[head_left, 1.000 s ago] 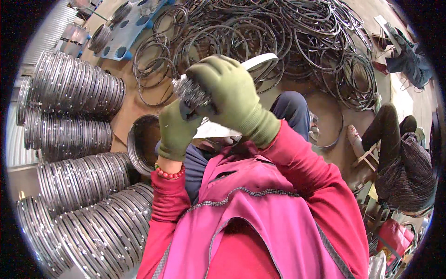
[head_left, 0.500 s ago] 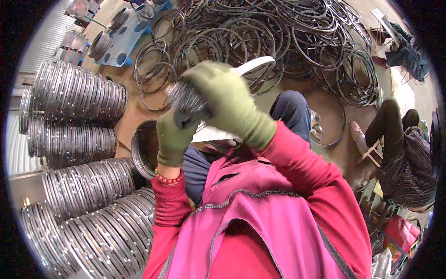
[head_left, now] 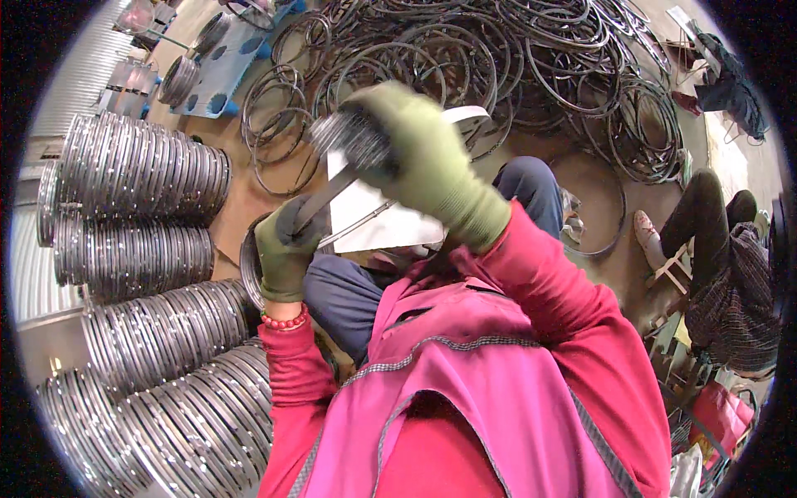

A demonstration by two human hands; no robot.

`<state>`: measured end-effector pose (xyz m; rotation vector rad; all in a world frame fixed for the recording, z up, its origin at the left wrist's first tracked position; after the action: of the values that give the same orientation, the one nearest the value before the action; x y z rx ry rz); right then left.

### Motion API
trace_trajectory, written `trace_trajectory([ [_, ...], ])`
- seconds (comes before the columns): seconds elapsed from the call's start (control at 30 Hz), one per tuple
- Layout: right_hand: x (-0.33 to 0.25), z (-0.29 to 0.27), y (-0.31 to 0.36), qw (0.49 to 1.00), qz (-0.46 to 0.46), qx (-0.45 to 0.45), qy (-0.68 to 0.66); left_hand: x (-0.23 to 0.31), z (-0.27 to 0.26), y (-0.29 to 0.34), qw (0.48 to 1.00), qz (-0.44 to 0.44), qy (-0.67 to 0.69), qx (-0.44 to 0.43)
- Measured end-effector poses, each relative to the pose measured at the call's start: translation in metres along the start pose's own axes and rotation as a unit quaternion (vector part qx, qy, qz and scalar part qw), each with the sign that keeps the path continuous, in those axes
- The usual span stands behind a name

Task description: The recorder is wiping down and cleaning circular metal rings with a cloth and a cleaning agent.

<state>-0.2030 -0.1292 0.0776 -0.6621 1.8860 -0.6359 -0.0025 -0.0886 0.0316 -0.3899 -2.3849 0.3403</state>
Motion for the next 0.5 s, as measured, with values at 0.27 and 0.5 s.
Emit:
trace_trajectory([
  [0.27,0.267,-0.020,0.113,0.823,0.421,0.172,-0.340,-0.074,-0.015,0.016,0.990,-0.043,0.135,0.023],
  [0.5,0.208,-0.026,0.116,0.972,0.109,0.189,0.090,-0.077,-0.023,0.017,0.985,-0.043,0.160,0.049],
])
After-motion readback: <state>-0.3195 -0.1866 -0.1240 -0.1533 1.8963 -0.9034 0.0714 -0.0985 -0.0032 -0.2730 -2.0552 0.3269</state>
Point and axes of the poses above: each hand's wrist, its own y-axis away from the middle knuckle, its own z-axis out of the palm, x = y × z, the point moved 8 cm from there along -y, towards the middle knuckle, and after that the axes turned 2 degrees about z, right-handed, at the moved point
